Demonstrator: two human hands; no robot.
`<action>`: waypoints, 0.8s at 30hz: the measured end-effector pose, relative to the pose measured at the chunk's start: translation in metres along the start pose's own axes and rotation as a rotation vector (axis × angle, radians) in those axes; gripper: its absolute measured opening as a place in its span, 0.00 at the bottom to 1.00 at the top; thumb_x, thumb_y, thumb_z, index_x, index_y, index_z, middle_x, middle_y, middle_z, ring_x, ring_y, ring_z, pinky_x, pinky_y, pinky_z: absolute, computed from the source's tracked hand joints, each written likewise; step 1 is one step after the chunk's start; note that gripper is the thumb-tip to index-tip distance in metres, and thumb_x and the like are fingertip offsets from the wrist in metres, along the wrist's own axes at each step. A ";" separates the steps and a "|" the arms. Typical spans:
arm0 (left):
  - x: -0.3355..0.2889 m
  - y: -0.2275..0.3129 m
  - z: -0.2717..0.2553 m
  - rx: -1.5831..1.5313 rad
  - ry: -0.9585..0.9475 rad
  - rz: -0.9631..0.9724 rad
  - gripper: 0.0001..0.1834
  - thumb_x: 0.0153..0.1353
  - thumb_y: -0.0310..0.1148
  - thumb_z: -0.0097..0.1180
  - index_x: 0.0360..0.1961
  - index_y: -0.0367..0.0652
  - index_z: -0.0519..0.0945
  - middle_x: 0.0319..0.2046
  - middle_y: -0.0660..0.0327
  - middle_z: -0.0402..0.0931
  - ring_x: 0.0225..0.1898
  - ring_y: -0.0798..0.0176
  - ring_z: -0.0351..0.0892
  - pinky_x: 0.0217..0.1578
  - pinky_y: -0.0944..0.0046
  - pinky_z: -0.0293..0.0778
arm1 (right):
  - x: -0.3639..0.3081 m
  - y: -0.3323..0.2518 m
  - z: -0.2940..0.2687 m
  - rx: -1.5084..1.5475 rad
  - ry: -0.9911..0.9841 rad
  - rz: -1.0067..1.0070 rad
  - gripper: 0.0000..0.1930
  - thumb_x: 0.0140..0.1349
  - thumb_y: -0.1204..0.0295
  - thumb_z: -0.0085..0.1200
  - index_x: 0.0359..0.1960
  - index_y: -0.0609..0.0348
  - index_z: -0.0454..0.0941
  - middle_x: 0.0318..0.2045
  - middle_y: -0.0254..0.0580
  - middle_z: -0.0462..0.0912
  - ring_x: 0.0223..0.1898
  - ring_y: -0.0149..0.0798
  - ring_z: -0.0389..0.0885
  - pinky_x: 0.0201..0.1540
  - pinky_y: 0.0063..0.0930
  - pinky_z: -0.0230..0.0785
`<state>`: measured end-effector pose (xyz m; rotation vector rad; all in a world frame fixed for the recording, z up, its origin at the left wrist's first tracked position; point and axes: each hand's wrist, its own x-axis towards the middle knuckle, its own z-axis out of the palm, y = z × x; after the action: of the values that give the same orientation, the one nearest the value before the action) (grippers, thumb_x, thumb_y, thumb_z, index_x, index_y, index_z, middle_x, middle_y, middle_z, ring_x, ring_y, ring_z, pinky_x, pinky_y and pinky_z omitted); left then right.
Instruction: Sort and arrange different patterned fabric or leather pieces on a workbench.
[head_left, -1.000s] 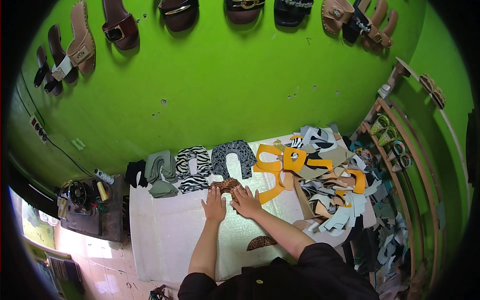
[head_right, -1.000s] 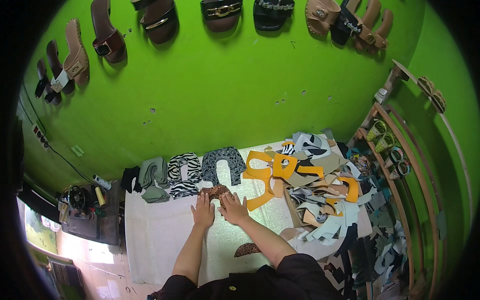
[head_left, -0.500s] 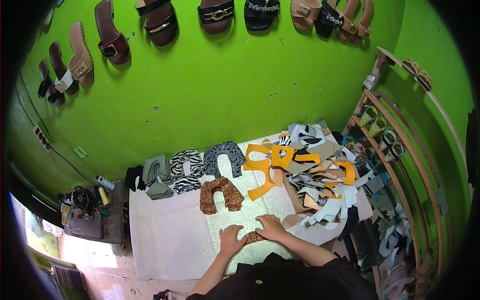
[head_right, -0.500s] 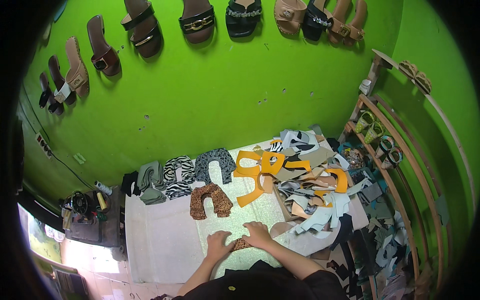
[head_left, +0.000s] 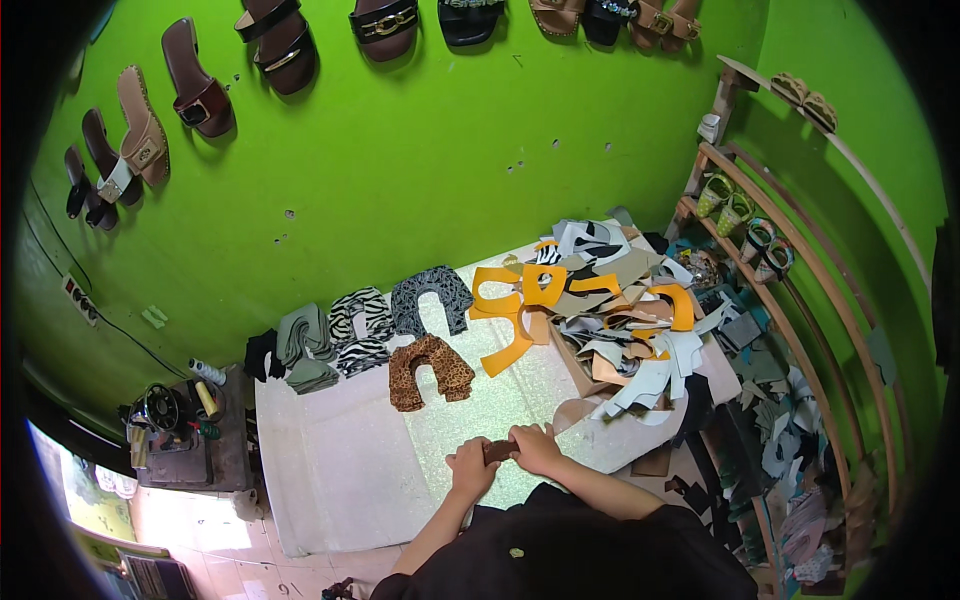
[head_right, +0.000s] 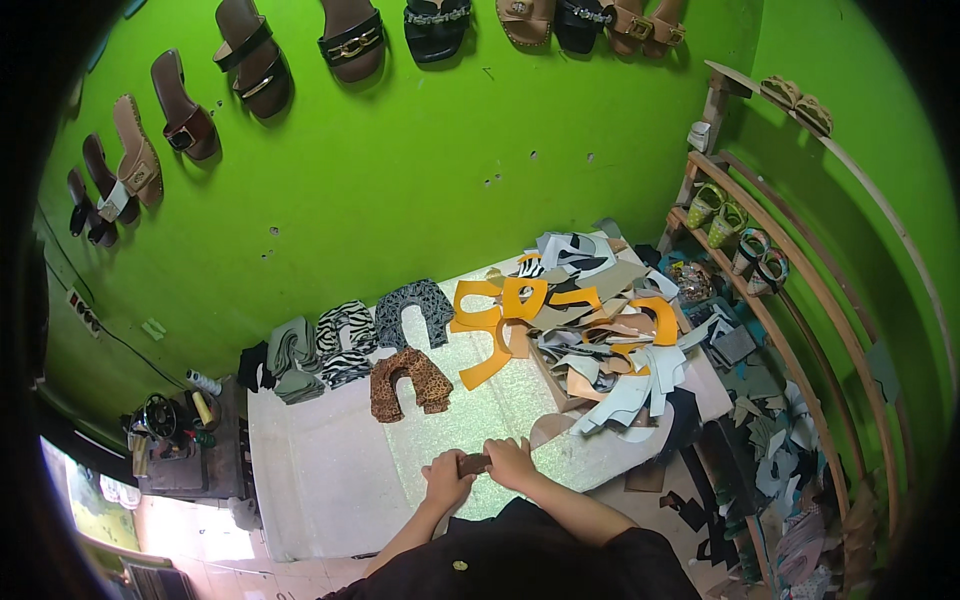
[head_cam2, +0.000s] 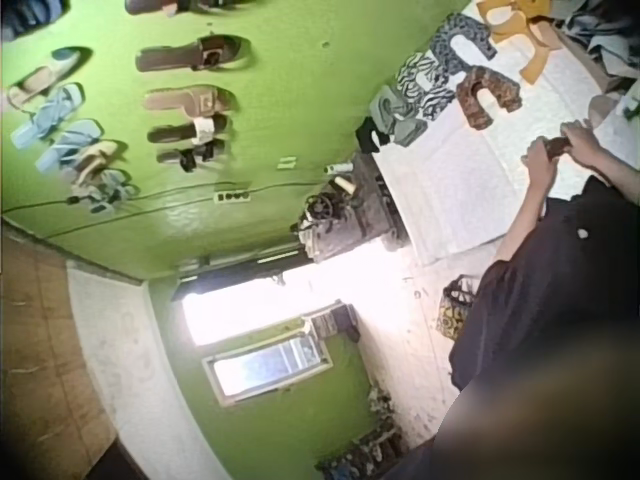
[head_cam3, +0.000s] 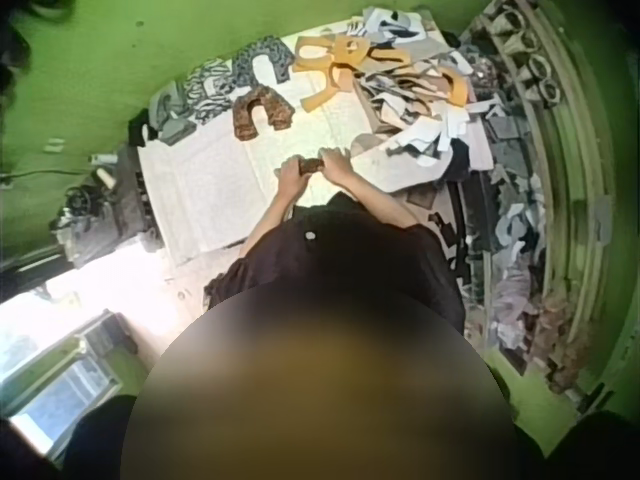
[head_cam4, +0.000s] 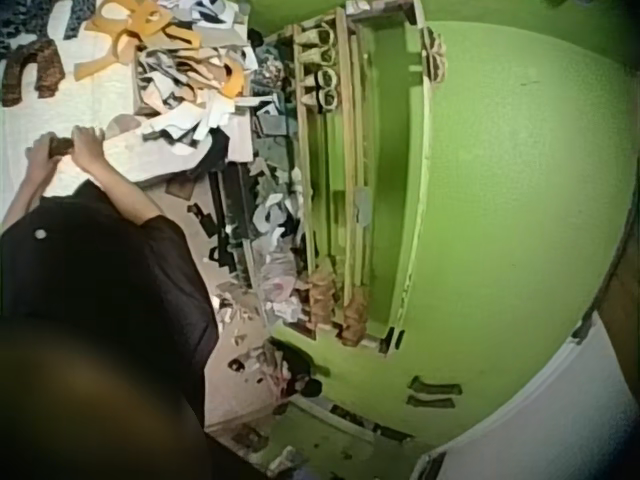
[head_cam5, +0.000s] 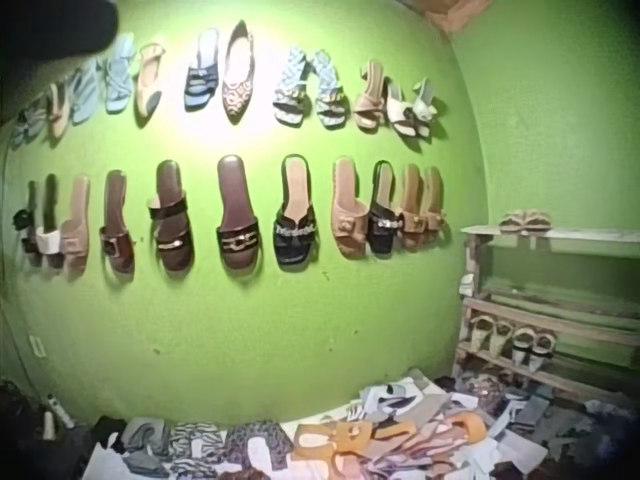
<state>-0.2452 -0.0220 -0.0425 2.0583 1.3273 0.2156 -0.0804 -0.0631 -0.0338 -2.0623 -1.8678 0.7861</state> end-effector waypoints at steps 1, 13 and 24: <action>0.001 -0.001 0.002 -0.021 -0.019 -0.015 0.31 0.45 0.36 0.66 0.53 0.50 0.70 0.42 0.58 0.73 0.50 0.54 0.69 0.51 0.49 0.52 | 0.001 0.002 0.004 0.028 -0.006 -0.013 0.16 0.52 0.69 0.57 0.43 0.53 0.70 0.37 0.41 0.76 0.47 0.46 0.71 0.53 0.55 0.52; 0.008 0.004 -0.006 0.082 -0.054 0.013 0.25 0.44 0.35 0.66 0.46 0.47 0.73 0.39 0.55 0.75 0.45 0.53 0.73 0.47 0.51 0.56 | -0.006 0.005 0.017 -0.033 0.126 -0.063 0.19 0.52 0.71 0.56 0.47 0.52 0.69 0.38 0.43 0.74 0.44 0.47 0.71 0.55 0.59 0.49; 0.004 -0.017 -0.018 0.032 0.189 0.276 0.15 0.52 0.26 0.50 0.42 0.48 0.77 0.34 0.60 0.73 0.42 0.56 0.71 0.43 0.52 0.56 | 0.011 -0.012 0.019 -0.037 0.204 -0.265 0.11 0.59 0.73 0.47 0.45 0.51 0.71 0.37 0.40 0.74 0.46 0.42 0.72 0.53 0.53 0.49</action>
<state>-0.2641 -0.0057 -0.0395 2.2910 1.1547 0.5254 -0.1009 -0.0540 -0.0457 -1.7868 -1.9942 0.4613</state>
